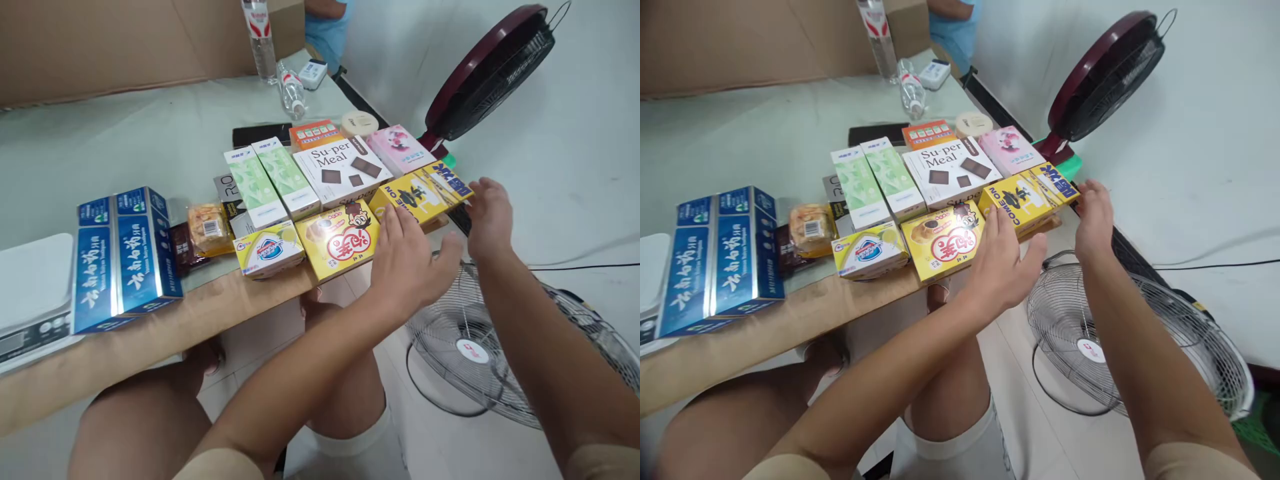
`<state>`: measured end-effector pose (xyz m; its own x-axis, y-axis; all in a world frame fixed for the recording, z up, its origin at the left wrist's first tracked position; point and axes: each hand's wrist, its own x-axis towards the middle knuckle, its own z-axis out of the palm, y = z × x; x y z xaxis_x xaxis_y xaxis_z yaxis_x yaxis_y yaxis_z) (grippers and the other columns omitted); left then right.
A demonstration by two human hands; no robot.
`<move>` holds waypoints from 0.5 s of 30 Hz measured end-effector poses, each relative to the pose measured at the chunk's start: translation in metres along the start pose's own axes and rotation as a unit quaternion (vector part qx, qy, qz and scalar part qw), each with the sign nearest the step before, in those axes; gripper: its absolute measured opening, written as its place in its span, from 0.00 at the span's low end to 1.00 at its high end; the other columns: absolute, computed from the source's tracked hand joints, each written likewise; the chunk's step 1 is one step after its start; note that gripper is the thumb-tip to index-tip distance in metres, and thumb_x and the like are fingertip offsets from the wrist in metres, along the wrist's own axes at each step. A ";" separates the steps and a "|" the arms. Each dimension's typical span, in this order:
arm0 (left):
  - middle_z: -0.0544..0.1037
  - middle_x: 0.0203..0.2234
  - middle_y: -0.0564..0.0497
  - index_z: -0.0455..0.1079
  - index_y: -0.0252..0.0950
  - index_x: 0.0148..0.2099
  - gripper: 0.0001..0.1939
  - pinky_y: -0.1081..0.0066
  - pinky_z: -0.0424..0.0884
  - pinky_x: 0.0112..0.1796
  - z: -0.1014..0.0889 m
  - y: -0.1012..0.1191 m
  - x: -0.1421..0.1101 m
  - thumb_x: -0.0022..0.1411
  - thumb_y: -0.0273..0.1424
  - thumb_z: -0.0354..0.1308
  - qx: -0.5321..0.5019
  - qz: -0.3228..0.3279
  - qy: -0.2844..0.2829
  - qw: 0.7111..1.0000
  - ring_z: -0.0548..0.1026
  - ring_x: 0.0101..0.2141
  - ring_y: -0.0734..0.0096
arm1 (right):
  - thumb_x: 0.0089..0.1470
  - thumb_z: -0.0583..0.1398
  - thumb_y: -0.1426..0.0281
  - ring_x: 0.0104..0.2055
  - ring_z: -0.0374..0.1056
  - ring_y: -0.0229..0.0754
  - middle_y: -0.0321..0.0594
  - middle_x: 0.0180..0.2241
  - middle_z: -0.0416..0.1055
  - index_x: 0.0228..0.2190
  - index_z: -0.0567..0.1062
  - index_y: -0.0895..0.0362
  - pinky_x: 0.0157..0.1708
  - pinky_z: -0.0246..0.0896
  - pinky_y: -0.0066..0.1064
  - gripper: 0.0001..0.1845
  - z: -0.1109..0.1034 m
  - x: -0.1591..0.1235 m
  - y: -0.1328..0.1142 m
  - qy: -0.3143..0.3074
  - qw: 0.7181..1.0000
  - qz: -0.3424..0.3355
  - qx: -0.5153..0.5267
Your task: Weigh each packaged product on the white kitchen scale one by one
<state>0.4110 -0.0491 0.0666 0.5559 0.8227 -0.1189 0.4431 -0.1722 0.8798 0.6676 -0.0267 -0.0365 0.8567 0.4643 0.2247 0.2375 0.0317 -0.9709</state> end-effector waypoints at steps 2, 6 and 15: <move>0.42 0.76 0.26 0.44 0.17 0.75 0.46 0.51 0.42 0.75 0.004 0.000 0.002 0.70 0.49 0.48 0.003 -0.001 -0.004 1.000 0.38 0.77 0.48 | 0.58 0.61 0.60 0.50 0.80 0.49 0.52 0.49 0.83 0.39 0.80 0.52 0.44 0.72 0.43 0.12 0.012 0.001 0.009 -0.043 0.999 0.022 0.023; 0.39 0.77 0.29 0.45 0.25 0.76 0.48 0.50 0.42 0.74 0.009 -0.007 -0.004 0.68 0.52 0.52 -0.020 0.030 0.008 0.999 0.35 0.77 0.48 | 0.60 0.57 0.58 0.48 0.82 0.50 0.49 0.44 0.84 0.37 0.81 0.51 0.39 0.74 0.41 0.15 0.012 -0.011 0.009 -0.051 0.996 0.027 0.061; 0.43 0.79 0.48 0.56 0.45 0.75 0.37 0.47 0.46 0.74 -0.032 0.008 -0.066 0.70 0.51 0.55 -0.063 0.214 0.074 0.972 0.39 0.77 0.50 | 0.68 0.34 0.69 0.63 0.72 0.39 0.24 0.46 0.85 0.31 0.86 0.41 0.66 0.64 0.42 0.42 -0.017 -0.123 -0.157 -0.012 0.982 -0.030 0.188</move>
<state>0.3552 -0.0876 0.0964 0.5594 0.7607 0.3293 0.0984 -0.4554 0.8848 0.5333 -0.1040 0.0901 0.8346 0.4717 0.2845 0.0977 0.3815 -0.9192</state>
